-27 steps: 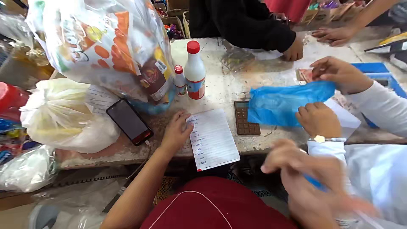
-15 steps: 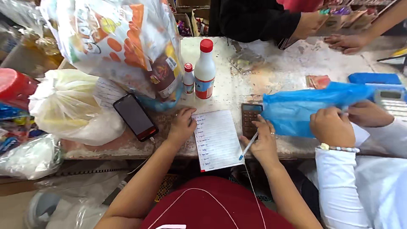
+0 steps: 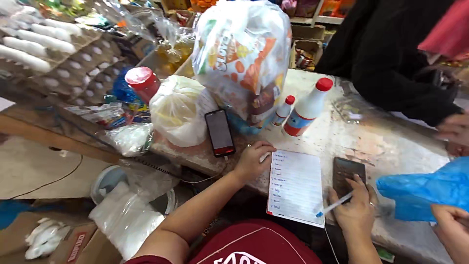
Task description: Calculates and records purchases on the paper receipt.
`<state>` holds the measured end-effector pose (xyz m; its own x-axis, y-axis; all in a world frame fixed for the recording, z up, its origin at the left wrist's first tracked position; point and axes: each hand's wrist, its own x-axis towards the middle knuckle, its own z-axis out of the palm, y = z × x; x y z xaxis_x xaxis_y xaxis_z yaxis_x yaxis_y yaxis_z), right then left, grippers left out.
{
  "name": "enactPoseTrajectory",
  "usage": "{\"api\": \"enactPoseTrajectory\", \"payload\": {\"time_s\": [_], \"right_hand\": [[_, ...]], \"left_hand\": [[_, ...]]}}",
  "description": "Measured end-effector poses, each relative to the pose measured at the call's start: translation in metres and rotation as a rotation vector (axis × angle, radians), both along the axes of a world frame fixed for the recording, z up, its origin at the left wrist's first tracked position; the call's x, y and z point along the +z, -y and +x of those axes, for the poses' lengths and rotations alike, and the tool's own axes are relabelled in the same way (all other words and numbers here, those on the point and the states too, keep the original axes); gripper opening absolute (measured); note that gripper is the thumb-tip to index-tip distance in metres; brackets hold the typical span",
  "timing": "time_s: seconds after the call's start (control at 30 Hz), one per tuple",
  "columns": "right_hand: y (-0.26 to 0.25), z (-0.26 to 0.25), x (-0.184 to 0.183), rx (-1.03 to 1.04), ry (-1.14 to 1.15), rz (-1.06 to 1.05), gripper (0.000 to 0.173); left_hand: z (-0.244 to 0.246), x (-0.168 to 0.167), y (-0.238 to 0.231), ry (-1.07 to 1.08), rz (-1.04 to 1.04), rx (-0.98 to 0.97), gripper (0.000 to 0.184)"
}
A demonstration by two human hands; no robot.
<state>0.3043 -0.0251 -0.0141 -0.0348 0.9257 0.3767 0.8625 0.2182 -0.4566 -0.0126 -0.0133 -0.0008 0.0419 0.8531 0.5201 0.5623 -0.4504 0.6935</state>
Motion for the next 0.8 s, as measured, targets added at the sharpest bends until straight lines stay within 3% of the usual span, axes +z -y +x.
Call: {"api": "enactPoseTrajectory", "payload": {"time_s": [0.17,0.37,0.8], "right_hand": [[0.0,0.0,0.0,0.017,-0.024,-0.039,0.061],[-0.002,0.0,-0.003,0.015,-0.024,-0.039,0.061],[-0.003,0.001,-0.001,-0.032,0.005,-0.074,0.061]], "left_hand": [[-0.06,0.005,0.034,-0.036,0.105,0.28,0.018],[-0.121,-0.009,0.053,-0.072,0.038,0.599,0.022],[-0.133,-0.034,0.054,-0.086,0.135,0.55,0.022]]}}
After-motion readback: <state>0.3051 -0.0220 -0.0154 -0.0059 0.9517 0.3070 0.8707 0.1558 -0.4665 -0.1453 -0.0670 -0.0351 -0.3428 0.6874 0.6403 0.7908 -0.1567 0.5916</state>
